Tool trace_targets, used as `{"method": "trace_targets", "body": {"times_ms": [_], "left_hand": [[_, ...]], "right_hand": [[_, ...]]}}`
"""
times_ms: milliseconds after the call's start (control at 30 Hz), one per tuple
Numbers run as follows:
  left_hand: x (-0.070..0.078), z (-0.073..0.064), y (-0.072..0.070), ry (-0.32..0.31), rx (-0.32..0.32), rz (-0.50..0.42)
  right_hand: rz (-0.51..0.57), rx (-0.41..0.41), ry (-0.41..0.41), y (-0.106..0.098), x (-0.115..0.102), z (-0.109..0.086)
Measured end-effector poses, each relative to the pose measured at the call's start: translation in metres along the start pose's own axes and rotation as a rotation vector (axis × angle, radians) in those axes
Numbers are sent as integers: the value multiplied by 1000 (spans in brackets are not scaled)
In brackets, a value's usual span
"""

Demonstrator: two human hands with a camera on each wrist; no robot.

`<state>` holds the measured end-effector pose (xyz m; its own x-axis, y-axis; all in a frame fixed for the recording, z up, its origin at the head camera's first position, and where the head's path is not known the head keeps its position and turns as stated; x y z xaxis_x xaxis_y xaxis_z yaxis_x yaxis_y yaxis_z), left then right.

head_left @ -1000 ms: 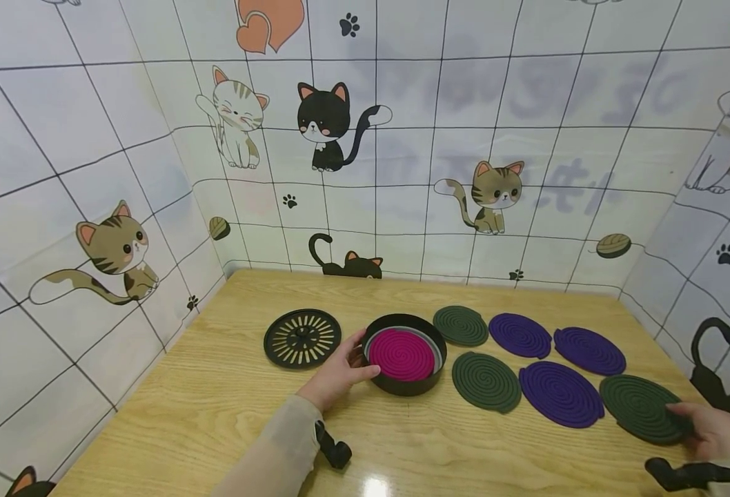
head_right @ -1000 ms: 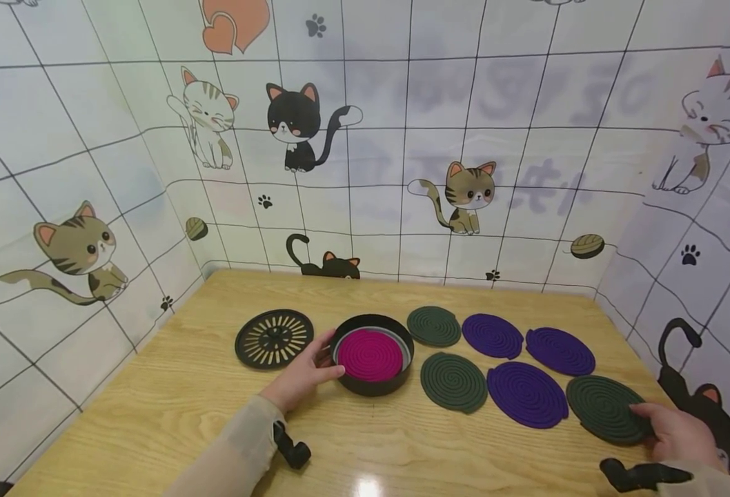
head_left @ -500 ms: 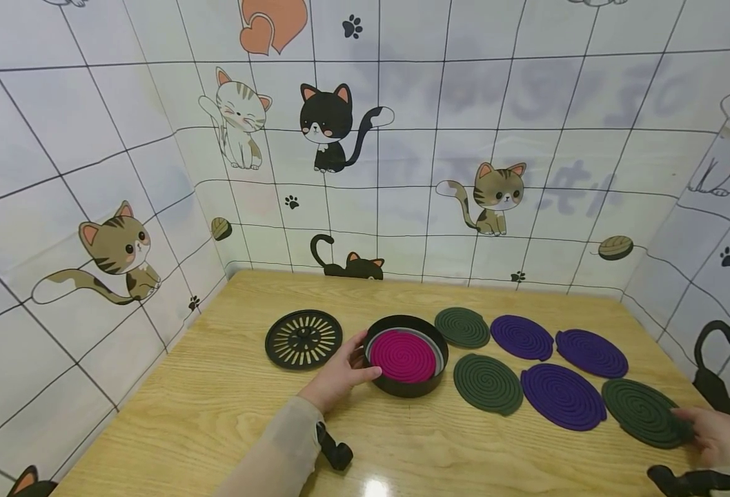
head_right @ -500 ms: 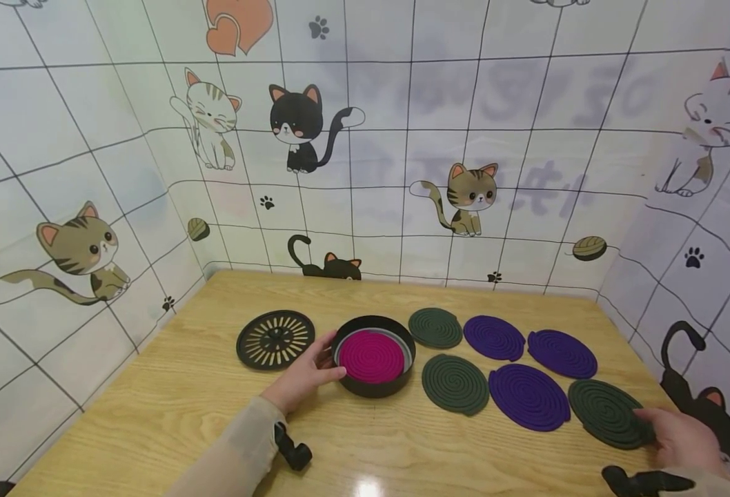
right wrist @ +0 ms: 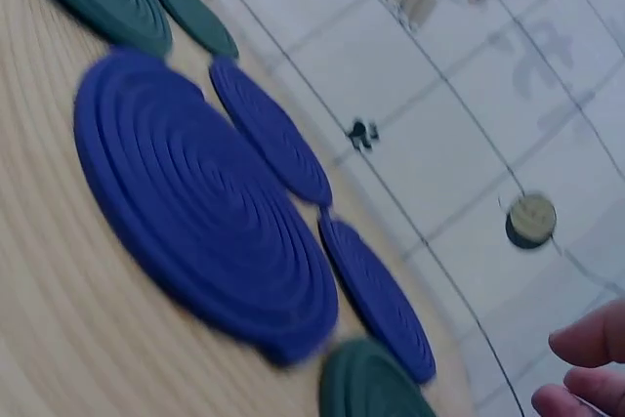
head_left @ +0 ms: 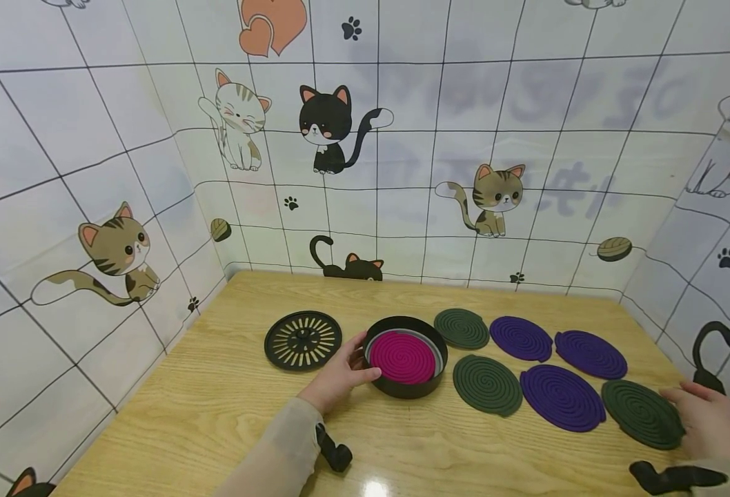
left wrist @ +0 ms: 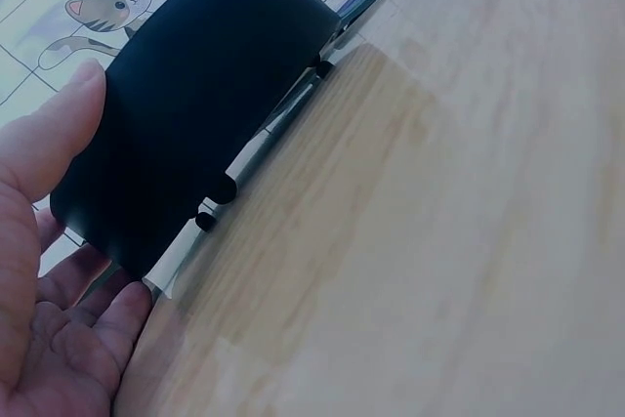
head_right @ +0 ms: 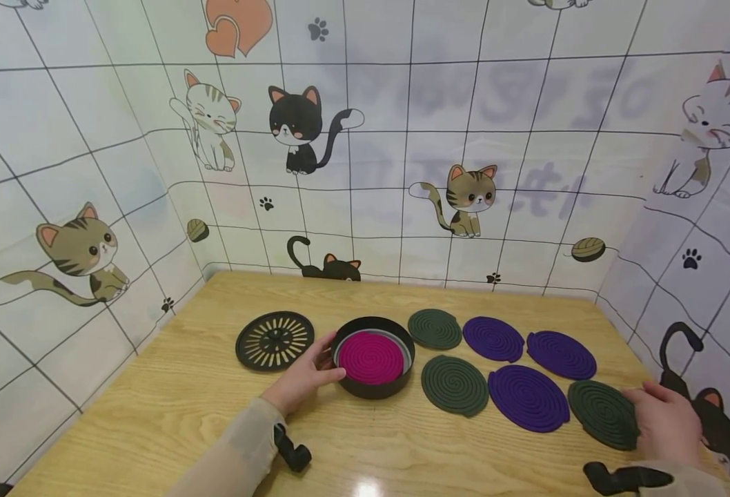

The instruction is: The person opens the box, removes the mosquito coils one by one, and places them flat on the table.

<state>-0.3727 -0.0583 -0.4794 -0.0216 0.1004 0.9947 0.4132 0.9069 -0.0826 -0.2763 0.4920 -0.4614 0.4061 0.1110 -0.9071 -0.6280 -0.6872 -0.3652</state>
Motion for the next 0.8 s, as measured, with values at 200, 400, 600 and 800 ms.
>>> {"method": "trace_targets", "body": {"times_ms": [200, 400, 600, 800], "left_hand": [[0, 0, 0, -3, 8, 5], [-1, 2, 0, 0, 5, 8], [-1, 2, 0, 1, 2, 8], [-1, -1, -1, 7, -1, -2]], "right_hand": [[45, -225, -166, 45, -38, -23], [0, -448, -286, 101, -65, -62], [20, -584, -361, 151, -84, -102], [65, -663, -381, 193, -99, -131]]}}
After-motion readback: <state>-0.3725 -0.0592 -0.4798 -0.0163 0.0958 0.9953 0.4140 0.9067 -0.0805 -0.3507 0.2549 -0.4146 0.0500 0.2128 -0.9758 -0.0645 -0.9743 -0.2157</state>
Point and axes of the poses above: each hand's wrist, its own z-axis towards the middle knuckle, its own y-axis out of the palm, x = y × z, the point moved 8 cm from there along z, towards the middle knuckle, and after that the axes turned 5 degrees about -y, right-handed, at the moved point
